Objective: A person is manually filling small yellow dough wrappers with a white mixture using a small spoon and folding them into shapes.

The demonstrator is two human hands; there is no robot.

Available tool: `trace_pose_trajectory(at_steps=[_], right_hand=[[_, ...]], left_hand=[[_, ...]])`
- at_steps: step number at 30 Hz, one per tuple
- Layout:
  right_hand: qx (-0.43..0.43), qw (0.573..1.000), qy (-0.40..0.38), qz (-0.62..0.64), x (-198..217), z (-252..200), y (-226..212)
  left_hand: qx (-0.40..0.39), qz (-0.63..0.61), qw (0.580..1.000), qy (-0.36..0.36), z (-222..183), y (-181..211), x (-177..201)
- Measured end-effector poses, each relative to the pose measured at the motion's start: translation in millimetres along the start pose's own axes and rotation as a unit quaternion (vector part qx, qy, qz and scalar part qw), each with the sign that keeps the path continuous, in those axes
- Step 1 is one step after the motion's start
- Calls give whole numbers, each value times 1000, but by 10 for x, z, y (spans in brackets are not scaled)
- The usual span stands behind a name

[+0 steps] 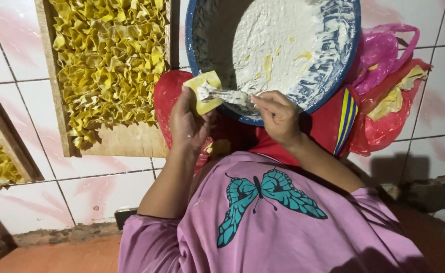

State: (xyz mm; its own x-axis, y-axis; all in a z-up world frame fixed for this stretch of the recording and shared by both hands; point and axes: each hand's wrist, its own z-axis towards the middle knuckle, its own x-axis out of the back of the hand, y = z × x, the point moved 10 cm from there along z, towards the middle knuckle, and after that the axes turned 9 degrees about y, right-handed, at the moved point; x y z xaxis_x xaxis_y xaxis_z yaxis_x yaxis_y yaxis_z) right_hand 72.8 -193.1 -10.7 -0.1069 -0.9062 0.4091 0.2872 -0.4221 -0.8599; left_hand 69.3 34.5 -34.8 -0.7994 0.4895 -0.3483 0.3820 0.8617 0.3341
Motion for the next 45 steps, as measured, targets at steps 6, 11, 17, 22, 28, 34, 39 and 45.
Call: trace_pose_trajectory(at_steps=[6,11,17,22,28,34,39,45], right_hand=[[126,991,-41,-24,81,380,-529],[168,981,-96,-13,83,553,-589],[85,992,-96,18,213,626,-395],[41,997,-52,32,-27,343,-316],[40,998,-39,-8,-116,234,-409],[28,999,-18,-3,-10,263,-349],[74,994,-28,71,-217,447,-678],[114,991,-57,47,-309,712,-998]], left_hand=[[-60,194,974,-97,-108,50,-214],[-31,325,931,-166,219,-127,27],[-22,226,965,-129,-56,70,-128],[-57,106,989,-91,146,-59,25],[30,6,998,-47,-4,-75,-19],[8,-38,999,-7,72,63,88],[-28,110,991,-76,-198,-8,-154],[-53,219,956,-189,-397,37,-405]])
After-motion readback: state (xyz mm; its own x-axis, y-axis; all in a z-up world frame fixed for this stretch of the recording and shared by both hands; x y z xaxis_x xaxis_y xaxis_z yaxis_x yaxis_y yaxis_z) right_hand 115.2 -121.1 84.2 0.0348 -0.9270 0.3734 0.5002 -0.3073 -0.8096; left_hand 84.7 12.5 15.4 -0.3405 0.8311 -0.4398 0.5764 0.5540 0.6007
